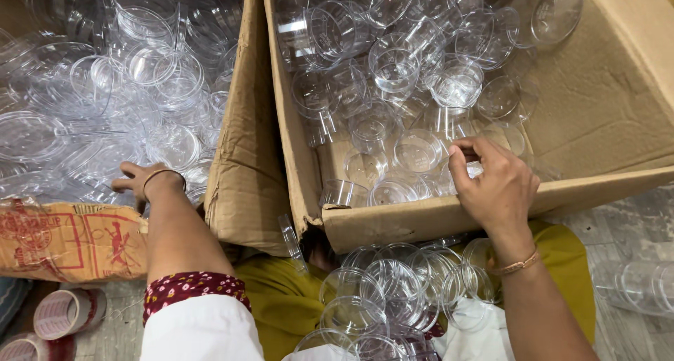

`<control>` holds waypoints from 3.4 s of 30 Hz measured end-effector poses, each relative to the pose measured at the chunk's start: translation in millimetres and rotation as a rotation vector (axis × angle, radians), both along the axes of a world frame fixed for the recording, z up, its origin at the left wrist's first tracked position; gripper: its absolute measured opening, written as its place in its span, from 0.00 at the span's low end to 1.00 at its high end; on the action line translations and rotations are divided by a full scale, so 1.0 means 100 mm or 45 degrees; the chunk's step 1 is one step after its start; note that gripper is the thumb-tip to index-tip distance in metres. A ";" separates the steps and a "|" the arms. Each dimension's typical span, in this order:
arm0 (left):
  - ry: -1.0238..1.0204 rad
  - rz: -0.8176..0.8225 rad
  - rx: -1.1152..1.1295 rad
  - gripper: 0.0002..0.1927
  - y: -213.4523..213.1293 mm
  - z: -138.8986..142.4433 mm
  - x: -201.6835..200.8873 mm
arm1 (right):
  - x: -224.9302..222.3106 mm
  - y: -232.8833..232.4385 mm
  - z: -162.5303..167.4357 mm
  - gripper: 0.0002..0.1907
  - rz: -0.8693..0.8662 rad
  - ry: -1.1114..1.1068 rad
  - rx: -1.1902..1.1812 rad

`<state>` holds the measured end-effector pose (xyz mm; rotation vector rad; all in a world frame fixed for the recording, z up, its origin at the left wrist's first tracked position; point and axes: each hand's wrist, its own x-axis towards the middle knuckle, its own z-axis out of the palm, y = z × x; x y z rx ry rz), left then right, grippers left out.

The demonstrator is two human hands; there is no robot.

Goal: The person sits on the floor in front of a large cardboard box filled with clear plastic cups. They pick cups out of the box one at a time, nest matching cups together, and place the nested stacks on the floor beside them.

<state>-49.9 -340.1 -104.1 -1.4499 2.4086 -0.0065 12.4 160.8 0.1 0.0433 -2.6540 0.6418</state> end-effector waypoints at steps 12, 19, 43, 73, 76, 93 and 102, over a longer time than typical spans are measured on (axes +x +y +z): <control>0.199 -0.624 -0.220 0.25 -0.14 0.32 -0.07 | -0.05 0.05 -0.07 0.11 0.016 0.010 0.047; 0.971 -0.825 0.404 0.33 0.26 1.49 0.29 | -0.03 0.05 -0.08 0.11 0.069 0.055 -0.039; 0.891 -1.519 1.765 0.24 2.18 1.24 -0.07 | -0.04 0.10 -0.11 0.13 0.096 0.001 0.034; 1.096 -0.856 0.721 0.47 2.39 0.53 -0.39 | -2.20 -0.30 -0.40 0.20 0.823 0.137 0.815; 1.028 -0.839 0.723 0.46 2.39 0.52 -0.41 | -2.20 -0.34 -0.49 0.08 0.670 0.026 0.977; 1.105 -1.208 1.315 0.55 2.59 0.55 -0.30 | -1.04 0.21 0.01 0.10 0.849 -0.834 -0.935; 1.301 -0.409 2.071 0.58 3.15 0.70 -0.05 | -0.36 0.20 -0.12 0.10 0.759 -0.536 -1.579</control>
